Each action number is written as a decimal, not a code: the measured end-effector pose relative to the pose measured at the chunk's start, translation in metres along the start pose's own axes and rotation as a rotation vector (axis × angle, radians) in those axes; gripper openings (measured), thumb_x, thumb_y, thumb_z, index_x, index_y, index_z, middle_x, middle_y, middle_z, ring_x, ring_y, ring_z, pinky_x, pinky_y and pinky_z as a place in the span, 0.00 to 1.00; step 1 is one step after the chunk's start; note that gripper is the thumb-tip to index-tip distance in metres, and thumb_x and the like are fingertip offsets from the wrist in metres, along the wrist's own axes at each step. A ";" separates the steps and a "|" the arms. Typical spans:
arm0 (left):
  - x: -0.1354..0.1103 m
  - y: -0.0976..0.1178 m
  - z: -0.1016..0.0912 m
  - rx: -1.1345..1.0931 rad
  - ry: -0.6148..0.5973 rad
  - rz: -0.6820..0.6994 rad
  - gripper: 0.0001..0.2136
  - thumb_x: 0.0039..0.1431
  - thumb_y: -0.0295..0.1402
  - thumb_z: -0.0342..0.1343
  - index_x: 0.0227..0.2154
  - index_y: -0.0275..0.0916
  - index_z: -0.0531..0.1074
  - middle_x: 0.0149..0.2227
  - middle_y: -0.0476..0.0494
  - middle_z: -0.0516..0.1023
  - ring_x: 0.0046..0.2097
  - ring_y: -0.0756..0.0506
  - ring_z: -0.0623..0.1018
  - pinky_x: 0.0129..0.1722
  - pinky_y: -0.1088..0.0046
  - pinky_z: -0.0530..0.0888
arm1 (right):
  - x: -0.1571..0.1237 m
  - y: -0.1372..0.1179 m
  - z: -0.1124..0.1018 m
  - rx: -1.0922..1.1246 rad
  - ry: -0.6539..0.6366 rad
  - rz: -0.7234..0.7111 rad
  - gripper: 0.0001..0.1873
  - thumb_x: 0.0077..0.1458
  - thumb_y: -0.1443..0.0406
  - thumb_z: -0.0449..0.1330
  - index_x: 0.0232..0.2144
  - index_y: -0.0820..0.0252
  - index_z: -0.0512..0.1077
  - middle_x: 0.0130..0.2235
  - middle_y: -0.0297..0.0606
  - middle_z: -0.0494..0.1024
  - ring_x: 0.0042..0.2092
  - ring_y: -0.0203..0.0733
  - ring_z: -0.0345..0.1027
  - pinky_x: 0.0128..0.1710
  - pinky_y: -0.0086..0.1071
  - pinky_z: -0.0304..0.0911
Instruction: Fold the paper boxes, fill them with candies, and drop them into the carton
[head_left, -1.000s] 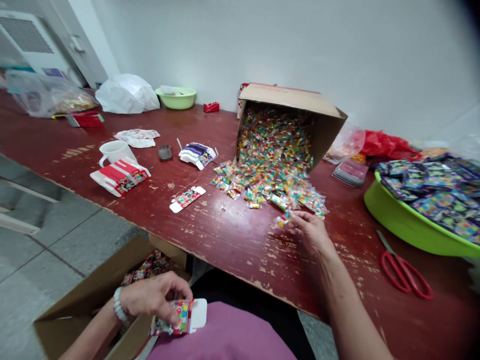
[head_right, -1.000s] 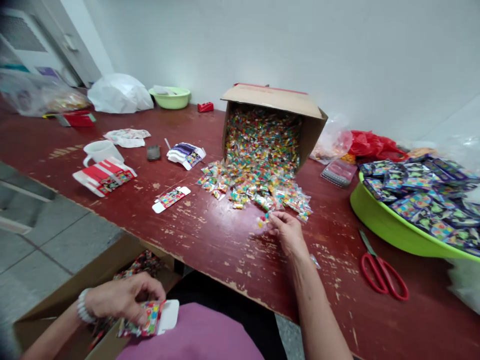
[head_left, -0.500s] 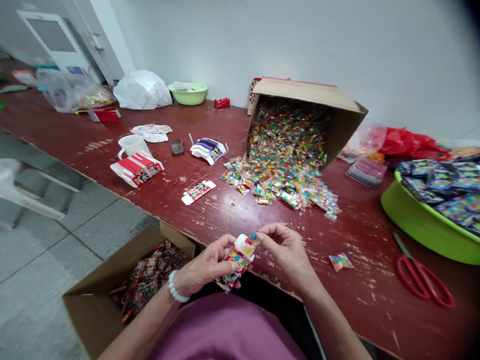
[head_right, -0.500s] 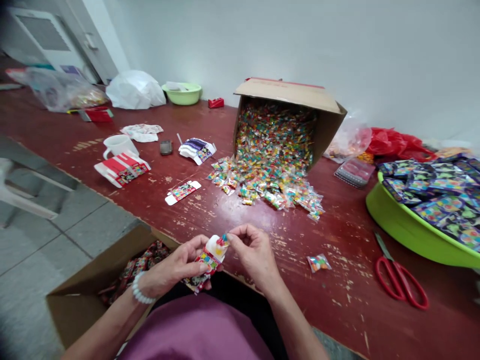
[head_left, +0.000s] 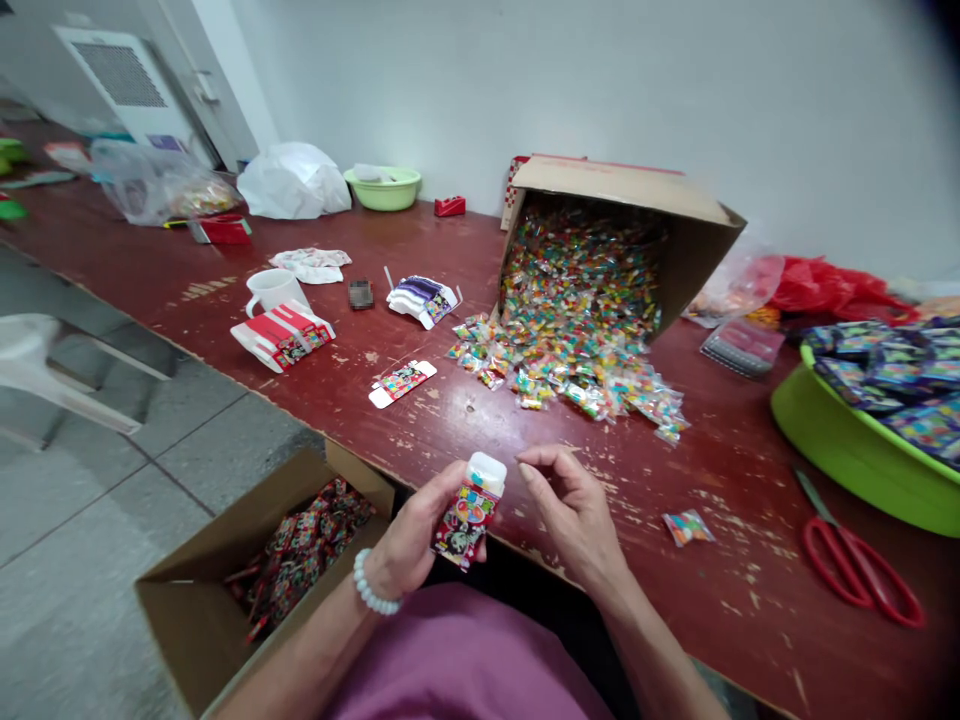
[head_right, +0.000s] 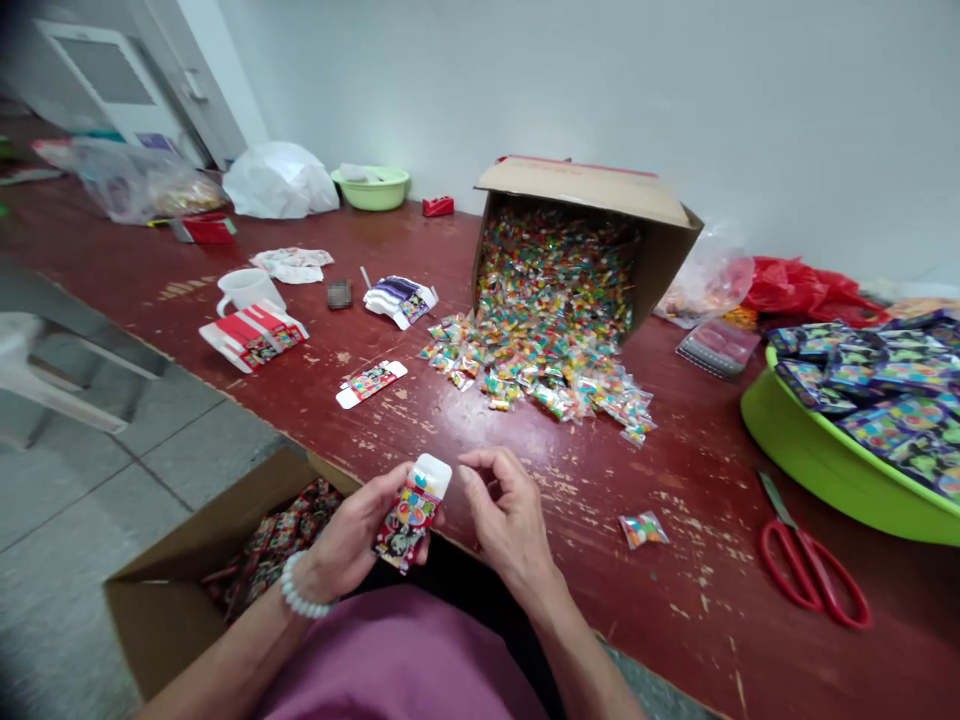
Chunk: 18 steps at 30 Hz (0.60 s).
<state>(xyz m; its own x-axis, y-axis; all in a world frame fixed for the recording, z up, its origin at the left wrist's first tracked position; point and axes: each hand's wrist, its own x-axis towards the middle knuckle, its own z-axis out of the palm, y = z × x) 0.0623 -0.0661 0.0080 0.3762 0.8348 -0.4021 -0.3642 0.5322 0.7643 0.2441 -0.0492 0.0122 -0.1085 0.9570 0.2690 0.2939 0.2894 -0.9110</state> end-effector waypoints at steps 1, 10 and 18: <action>0.001 0.000 0.000 -0.039 0.034 -0.016 0.22 0.62 0.51 0.48 0.42 0.36 0.71 0.29 0.43 0.77 0.21 0.48 0.76 0.19 0.75 0.69 | -0.002 0.002 0.001 0.005 -0.004 0.005 0.07 0.61 0.61 0.57 0.37 0.56 0.75 0.35 0.37 0.74 0.37 0.40 0.68 0.35 0.31 0.63; 0.004 -0.013 -0.002 -0.040 0.165 0.071 0.17 0.59 0.46 0.57 0.37 0.35 0.75 0.25 0.46 0.78 0.21 0.50 0.74 0.20 0.76 0.72 | -0.011 -0.002 0.015 -0.112 -0.206 -0.159 0.08 0.59 0.66 0.58 0.41 0.52 0.74 0.41 0.39 0.70 0.38 0.41 0.68 0.37 0.33 0.66; 0.004 -0.014 0.000 -0.215 0.271 0.106 0.14 0.53 0.42 0.62 0.37 0.37 0.72 0.25 0.52 0.75 0.21 0.51 0.74 0.18 0.77 0.71 | -0.016 0.005 0.031 0.052 -0.047 -0.037 0.04 0.58 0.62 0.61 0.34 0.55 0.75 0.36 0.38 0.73 0.36 0.40 0.69 0.33 0.32 0.66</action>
<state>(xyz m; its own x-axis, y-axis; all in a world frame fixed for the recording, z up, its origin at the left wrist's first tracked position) 0.0689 -0.0705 -0.0041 0.0979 0.8788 -0.4671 -0.5707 0.4341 0.6970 0.2181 -0.0636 -0.0063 -0.1629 0.9432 0.2895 0.2395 0.3224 -0.9158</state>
